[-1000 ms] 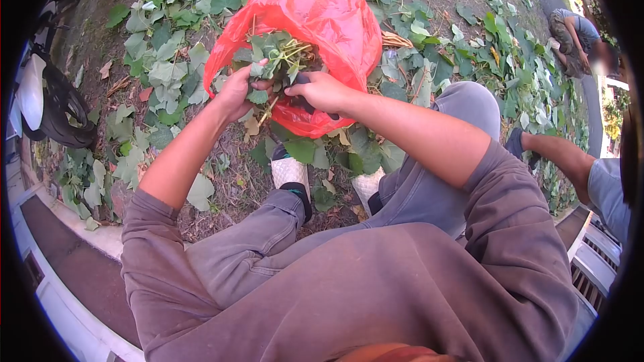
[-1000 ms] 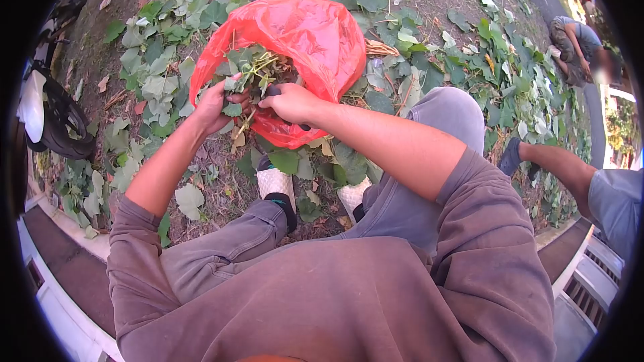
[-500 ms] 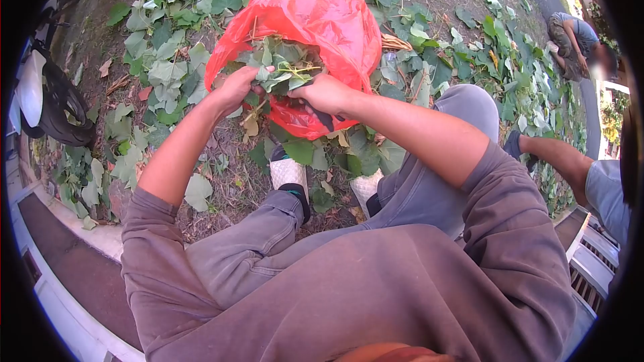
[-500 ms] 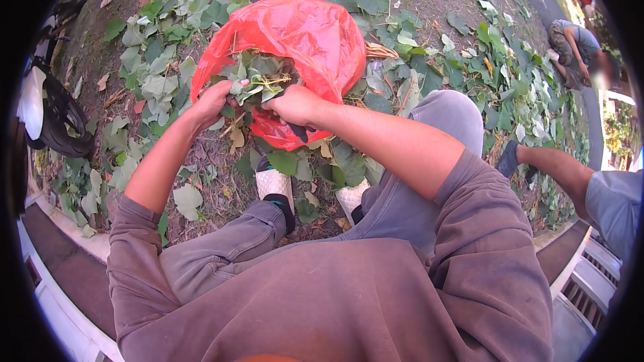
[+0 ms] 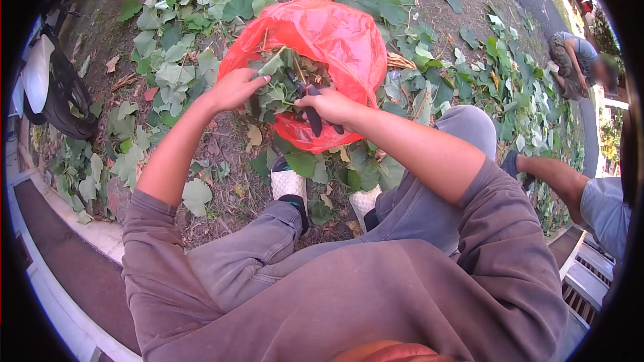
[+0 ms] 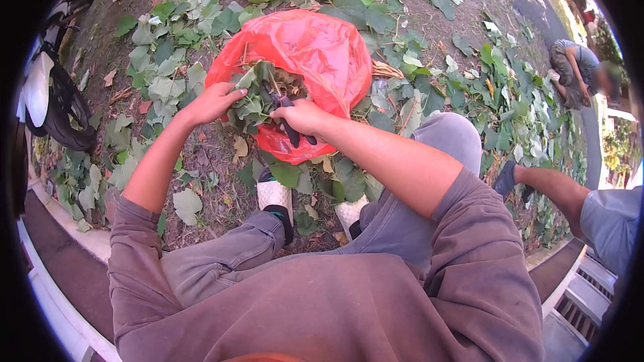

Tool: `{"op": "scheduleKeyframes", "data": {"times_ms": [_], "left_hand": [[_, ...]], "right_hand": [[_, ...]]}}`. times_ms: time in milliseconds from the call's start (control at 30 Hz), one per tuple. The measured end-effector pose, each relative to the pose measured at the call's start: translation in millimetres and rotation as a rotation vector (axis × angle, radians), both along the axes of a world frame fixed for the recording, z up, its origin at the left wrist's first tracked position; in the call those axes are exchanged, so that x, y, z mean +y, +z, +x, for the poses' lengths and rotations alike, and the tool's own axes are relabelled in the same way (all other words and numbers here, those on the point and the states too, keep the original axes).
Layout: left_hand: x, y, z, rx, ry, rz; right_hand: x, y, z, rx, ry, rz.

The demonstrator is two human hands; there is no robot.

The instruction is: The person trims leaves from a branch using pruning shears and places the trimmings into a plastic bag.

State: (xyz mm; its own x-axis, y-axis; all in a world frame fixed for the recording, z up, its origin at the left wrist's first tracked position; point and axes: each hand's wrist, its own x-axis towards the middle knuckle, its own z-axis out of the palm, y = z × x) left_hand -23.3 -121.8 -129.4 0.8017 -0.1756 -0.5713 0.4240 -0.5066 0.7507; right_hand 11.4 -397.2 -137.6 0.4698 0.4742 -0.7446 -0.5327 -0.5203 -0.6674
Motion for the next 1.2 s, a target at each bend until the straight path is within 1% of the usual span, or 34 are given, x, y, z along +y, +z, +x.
{"op": "scheduleKeyframes", "data": {"times_ms": [67,100,133,200,233,267,300,333,433,500,533,567,600,733,800,833,867,933,967,1033,1067,1133,1200], "left_hand": [[-4,8,1,-0.248,-0.25,0.368],[-5,11,2,-0.245,-0.251,0.367],[-7,14,2,-0.258,-0.266,0.415],[-6,18,2,-0.287,-0.291,0.515],[-5,15,2,-0.285,-0.29,0.517],[-4,11,1,-0.338,-0.296,0.513],[-5,14,0,-0.393,-0.302,0.508],[-6,17,0,-0.393,-0.301,0.509],[-7,30,1,-0.394,-0.254,0.495],[-4,37,3,-0.49,-0.152,0.47],[-3,39,5,-0.488,-0.156,0.471],[-2,42,7,-0.548,-0.155,0.494],[-1,42,6,-0.605,-0.151,0.516],[-15,32,-10,-0.615,-0.138,0.615],[-25,28,-19,-0.648,-0.182,0.64],[-31,30,-26,-0.718,-0.211,0.625],[-35,30,-26,-0.717,-0.217,0.622],[-40,29,-27,-0.861,-0.313,0.636],[-40,29,-27,-0.859,-0.316,0.634],[-42,32,-25,-0.965,-0.446,0.668],[-43,33,-26,-0.965,-0.451,0.664],[-43,32,-30,-1.062,-0.533,0.68],[-48,27,-35,-1.052,-0.567,0.65]], "right_hand": [[-1,2,-4,-0.057,0.182,-0.057],[-1,7,-4,-0.075,0.254,-0.139],[-3,4,-4,-0.071,0.254,-0.139],[-3,-2,-1,-0.072,0.359,-0.195],[-4,-3,-1,-0.071,0.361,-0.193],[-5,-5,-2,-0.057,0.378,-0.207],[-5,-4,-2,-0.045,0.394,-0.222],[-4,-3,-2,-0.046,0.395,-0.221],[-2,10,-6,0.005,0.349,-0.231],[-3,21,-8,0.11,0.327,-0.167],[-2,14,-13,0.113,0.324,-0.165],[0,4,-19,0.142,0.295,-0.122],[3,7,-24,0.173,0.268,-0.081],[9,30,-23,0.139,0.233,-0.123],[10,37,-16,0.176,0.197,-0.094],[10,46,-15,0.172,0.18,-0.089],[9,42,-15,0.175,0.174,-0.089],[9,29,-16,0.13,0.199,-0.119],[8,23,-14,0.133,0.197,-0.12],[6,18,-11,0.138,0.224,-0.121],[4,17,-11,0.141,0.219,-0.122],[3,20,-9,0.137,0.221,-0.094],[2,29,-7,0.166,0.19,-0.097]]}}
